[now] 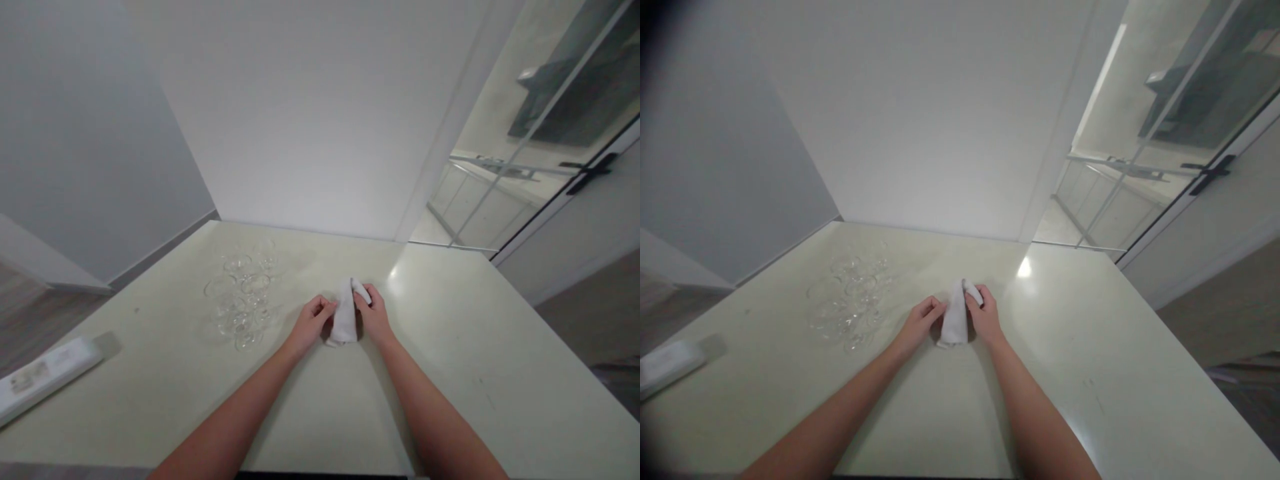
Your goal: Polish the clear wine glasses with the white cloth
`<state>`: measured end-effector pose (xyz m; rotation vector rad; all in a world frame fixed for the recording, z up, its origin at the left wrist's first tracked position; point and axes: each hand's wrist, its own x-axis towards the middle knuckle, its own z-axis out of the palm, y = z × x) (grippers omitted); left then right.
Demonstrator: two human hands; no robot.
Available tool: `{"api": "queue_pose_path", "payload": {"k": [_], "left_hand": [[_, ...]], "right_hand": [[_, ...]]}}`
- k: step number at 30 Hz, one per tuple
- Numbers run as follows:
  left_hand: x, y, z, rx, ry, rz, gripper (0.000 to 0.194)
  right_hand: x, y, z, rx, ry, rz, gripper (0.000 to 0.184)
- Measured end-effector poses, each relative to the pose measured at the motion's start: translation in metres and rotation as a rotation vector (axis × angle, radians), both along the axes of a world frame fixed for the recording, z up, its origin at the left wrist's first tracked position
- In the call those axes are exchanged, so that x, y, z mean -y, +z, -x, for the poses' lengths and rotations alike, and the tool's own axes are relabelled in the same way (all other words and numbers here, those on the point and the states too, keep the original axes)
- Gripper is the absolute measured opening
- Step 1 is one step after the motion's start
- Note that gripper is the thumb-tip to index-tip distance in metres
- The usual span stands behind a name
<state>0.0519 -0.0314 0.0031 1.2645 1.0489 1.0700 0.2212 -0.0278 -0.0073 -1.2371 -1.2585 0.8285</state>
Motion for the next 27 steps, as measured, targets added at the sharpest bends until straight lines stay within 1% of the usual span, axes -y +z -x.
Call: {"api": "queue_pose_path", "payload": {"k": [4,7,10,14,16,18,19,20,21,23,24,25,27], "left_hand": [[0.003,0.003,-0.003,0.101,-0.024,0.077,0.044],[0.005,0.000,-0.003,0.109,-0.014,0.028,0.042],[0.006,-0.001,0.000,0.090,0.102,-0.055,0.039],[0.005,0.004,0.004,0.098,0.248,-0.107,0.030],[0.005,0.005,0.005,0.090,0.289,-0.107,0.030],[0.005,0.004,0.004,0.087,0.307,-0.096,0.029],[0.005,0.003,0.004,0.093,0.300,-0.097,0.029],[0.005,0.002,0.004,0.101,0.278,-0.108,0.029],[0.005,0.002,0.004,0.107,0.242,-0.139,0.028],[0.007,0.003,0.006,0.073,0.136,-0.269,0.027],[0.008,0.004,0.006,0.024,0.072,-0.362,0.026],[0.009,0.006,0.006,-0.036,0.015,-0.456,0.023],[0.012,0.008,0.006,-0.138,-0.064,-0.598,0.017]], "right_hand": [[0.006,0.003,0.002,0.089,0.112,-0.055,0.022],[0.009,0.002,0.006,0.103,0.106,-0.048,0.018],[0.008,-0.002,0.010,0.025,0.016,-0.007,0.018],[0.005,-0.004,0.010,-0.067,-0.088,-0.004,0.026],[0.005,-0.002,0.009,-0.054,-0.197,-0.074,0.028],[0.009,0.001,0.008,-0.002,-0.309,-0.215,0.024],[0.012,0.002,0.009,0.035,-0.302,-0.283,0.020],[0.015,0.003,0.010,0.070,-0.234,-0.324,0.017],[0.017,0.003,0.012,0.090,-0.124,-0.325,0.015],[0.021,0.002,0.017,0.074,0.105,-0.225,0.018],[0.022,0.001,0.020,0.048,0.171,-0.159,0.022],[0.022,-0.001,0.022,0.018,0.194,-0.107,0.024],[0.019,-0.005,0.024,-0.020,0.167,-0.062,0.028]]}}
